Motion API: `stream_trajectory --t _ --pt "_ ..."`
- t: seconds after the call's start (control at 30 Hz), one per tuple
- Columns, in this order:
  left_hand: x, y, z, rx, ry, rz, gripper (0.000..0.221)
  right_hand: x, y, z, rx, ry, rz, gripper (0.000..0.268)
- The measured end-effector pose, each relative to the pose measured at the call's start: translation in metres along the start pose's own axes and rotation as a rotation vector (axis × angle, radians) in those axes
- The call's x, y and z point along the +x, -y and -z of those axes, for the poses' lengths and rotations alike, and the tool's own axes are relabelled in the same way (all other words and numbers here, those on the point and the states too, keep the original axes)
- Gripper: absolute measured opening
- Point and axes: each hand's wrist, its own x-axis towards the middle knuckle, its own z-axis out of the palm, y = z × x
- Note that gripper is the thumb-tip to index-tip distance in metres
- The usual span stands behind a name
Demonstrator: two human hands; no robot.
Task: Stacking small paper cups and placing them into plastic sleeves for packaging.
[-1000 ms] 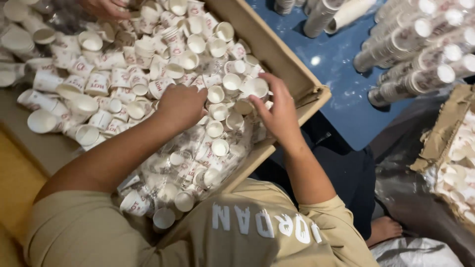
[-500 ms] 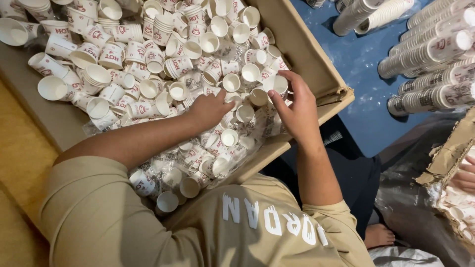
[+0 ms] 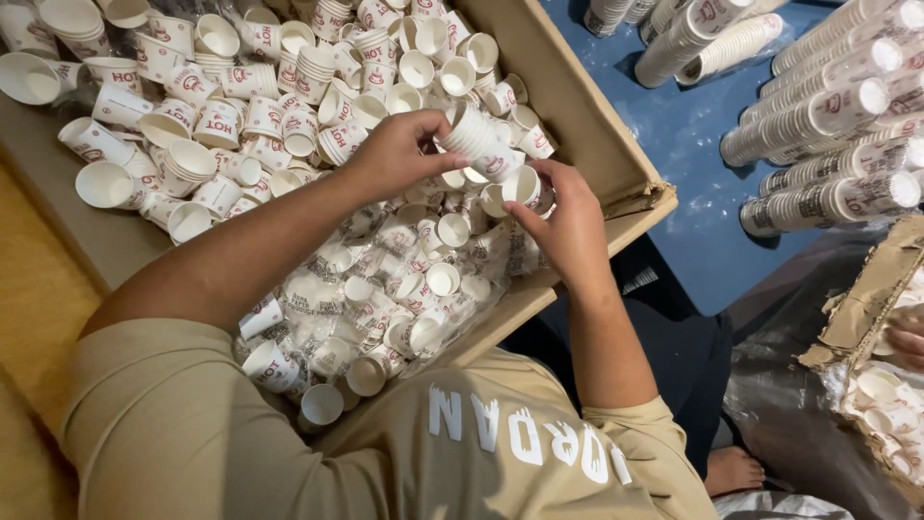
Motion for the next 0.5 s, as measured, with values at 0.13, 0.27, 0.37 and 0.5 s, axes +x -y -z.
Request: stream_trajectory --t 0.13,0.27,0.37,0.5 --pt "-0.013 -0.032 -0.007 -0.393 0.009 -0.044 0.027 0.001 0.007 0.001 0.038 0.059 -0.071 0.062" --pt "-0.026 -0.059 0.000 -0.181 -0.091 -0.117 0.028 -0.003 -0.001 -0.001 0.203 0.108 -0.077 0.063" --pt "-0.029 -0.069 0.003 -0.022 -0.011 -0.097 0.028 -0.005 0.007 0.003 0.216 0.144 -0.017 0.064" --pt "-0.028 -0.060 -0.002 0.002 0.094 -0.201 0.029 -0.007 0.014 0.006 0.265 0.150 0.100 0.088"
